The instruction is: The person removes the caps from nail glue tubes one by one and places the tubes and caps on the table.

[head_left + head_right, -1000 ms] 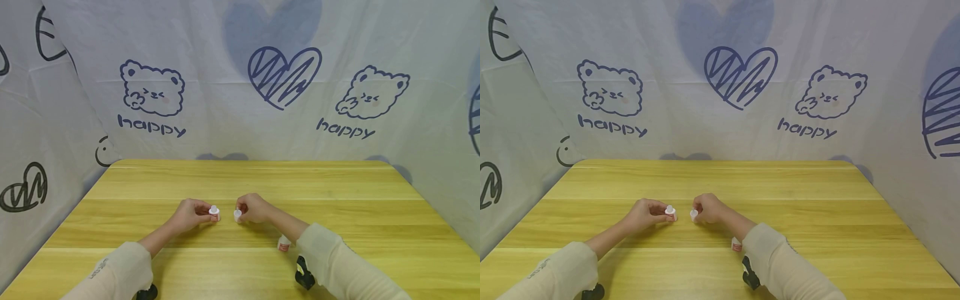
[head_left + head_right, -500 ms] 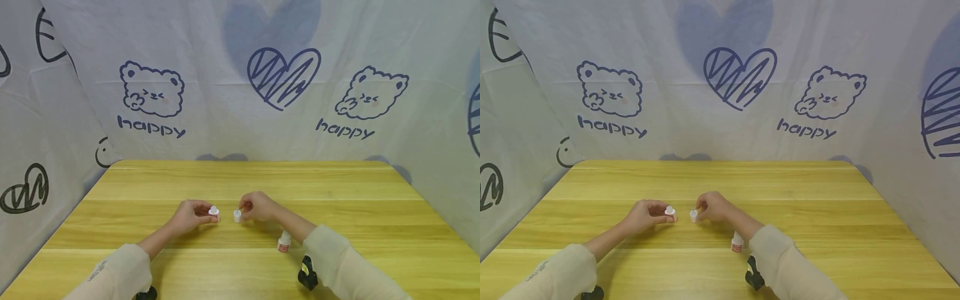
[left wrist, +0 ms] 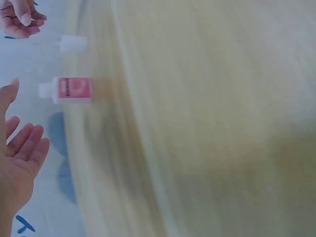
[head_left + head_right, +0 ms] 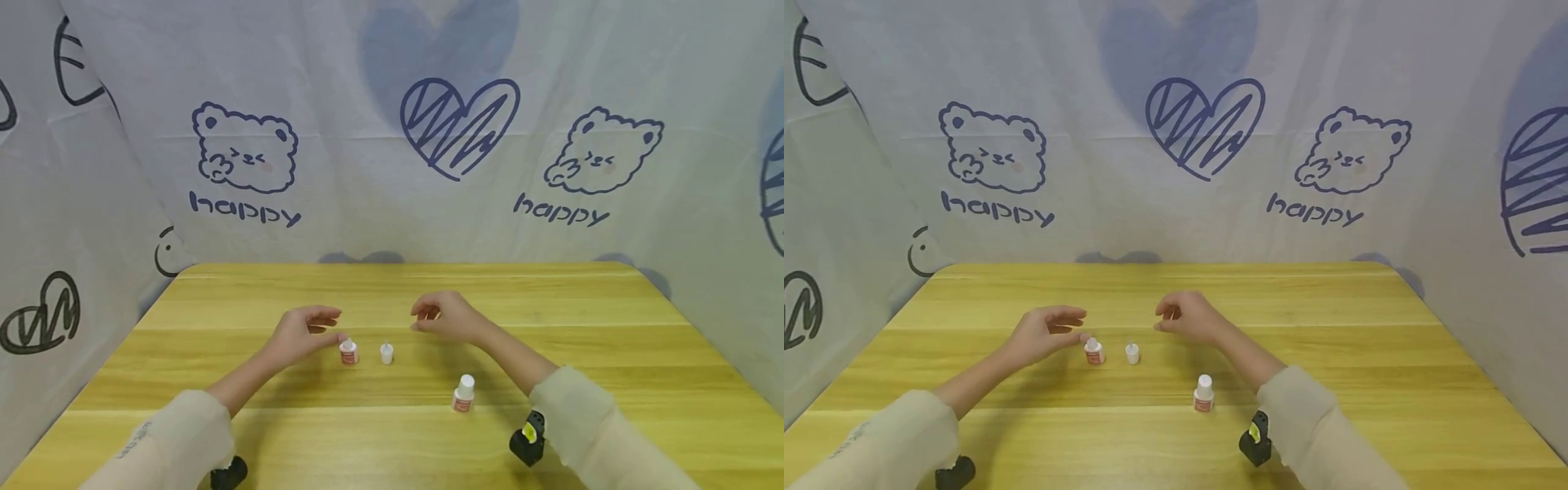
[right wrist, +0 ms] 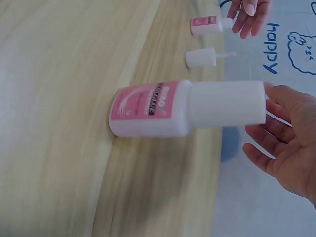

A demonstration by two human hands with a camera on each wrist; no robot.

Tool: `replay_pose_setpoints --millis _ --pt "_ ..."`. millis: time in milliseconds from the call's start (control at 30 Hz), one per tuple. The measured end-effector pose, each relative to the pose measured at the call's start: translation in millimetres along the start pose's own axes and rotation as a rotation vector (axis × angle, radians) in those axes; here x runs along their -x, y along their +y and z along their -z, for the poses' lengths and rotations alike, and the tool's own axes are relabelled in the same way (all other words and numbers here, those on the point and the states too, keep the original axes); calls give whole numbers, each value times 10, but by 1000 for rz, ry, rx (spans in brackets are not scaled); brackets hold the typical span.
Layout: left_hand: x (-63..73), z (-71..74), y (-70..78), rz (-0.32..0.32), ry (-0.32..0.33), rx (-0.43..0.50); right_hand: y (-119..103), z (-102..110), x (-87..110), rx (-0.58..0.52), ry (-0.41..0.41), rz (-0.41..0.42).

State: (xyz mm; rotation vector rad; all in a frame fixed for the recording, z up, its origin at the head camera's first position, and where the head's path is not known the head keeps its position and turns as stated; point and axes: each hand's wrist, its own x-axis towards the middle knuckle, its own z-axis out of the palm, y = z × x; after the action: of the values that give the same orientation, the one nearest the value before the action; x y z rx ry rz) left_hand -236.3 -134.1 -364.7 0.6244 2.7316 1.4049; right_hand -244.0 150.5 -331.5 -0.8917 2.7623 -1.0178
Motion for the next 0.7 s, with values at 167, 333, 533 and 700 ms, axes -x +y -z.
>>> replay_pose_setpoints --millis 167,333,533,700 --pt "0 41 138 -8 -2 28 14 91 85 -15 26 -11" --pt "2 38 252 -29 -9 66 23 143 171 4 54 2" --pt "35 -35 390 -63 -36 102 31 180 318 -13 81 5" --pt "86 -134 464 -85 -68 125 39 185 432 -21 126 -1"
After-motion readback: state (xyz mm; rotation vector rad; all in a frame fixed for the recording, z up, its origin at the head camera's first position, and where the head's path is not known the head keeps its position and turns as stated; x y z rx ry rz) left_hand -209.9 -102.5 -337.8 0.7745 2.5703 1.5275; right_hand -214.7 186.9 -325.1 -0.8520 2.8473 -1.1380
